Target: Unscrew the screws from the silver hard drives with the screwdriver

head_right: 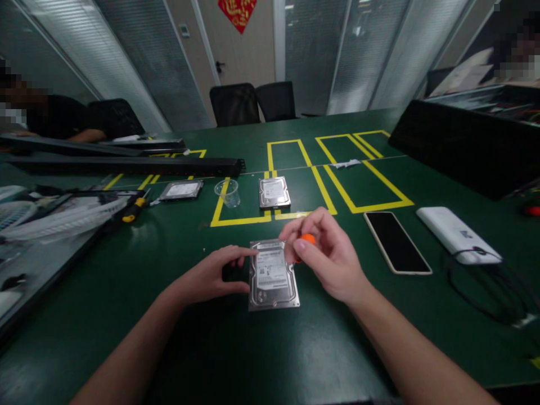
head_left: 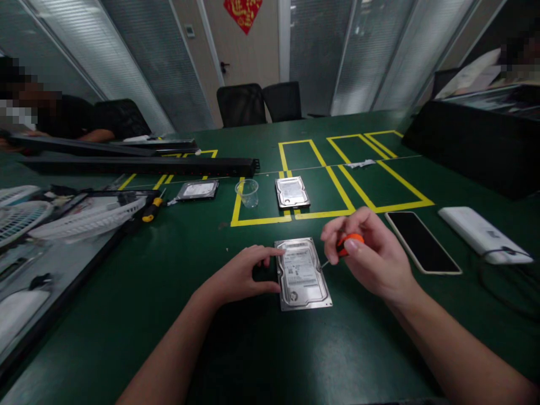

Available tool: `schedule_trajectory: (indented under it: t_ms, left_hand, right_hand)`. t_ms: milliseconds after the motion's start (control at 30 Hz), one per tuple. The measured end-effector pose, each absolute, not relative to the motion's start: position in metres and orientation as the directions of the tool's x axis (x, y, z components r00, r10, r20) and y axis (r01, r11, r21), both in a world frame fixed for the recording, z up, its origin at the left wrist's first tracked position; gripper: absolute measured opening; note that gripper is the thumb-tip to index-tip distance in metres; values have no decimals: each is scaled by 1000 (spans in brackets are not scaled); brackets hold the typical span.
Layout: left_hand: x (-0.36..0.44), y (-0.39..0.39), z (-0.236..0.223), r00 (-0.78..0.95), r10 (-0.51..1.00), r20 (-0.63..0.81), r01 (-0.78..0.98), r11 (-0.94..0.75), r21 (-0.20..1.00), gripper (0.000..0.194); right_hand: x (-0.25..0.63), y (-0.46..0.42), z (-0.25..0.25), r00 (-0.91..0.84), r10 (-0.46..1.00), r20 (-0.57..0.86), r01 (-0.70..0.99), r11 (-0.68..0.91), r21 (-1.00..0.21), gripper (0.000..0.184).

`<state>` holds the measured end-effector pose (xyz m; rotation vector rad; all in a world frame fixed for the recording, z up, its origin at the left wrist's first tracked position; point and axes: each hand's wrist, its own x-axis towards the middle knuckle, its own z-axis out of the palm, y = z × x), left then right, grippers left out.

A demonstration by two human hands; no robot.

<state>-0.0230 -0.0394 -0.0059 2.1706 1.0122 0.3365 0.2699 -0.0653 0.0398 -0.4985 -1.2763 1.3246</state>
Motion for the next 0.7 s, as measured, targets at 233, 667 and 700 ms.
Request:
schedule_trajectory:
  t_ms: [233, 667, 700]
  left_hand:
    - [-23, -39, -4, 658, 750, -71, 572, -437, 694, 69]
    - [-23, -39, -5, 658, 750, -69, 571, -436, 696, 69]
    - [-23, -39, -5, 658, 750, -71, 573, -436, 694, 69]
  right_hand:
    - [271, -65, 43, -268, 884, 384, -453, 236, -860, 32]
    - [270, -65, 42, -280, 884, 373, -447, 224, -866, 38]
    - [270, -65, 42, -280, 886, 370, -449, 220, -866, 36]
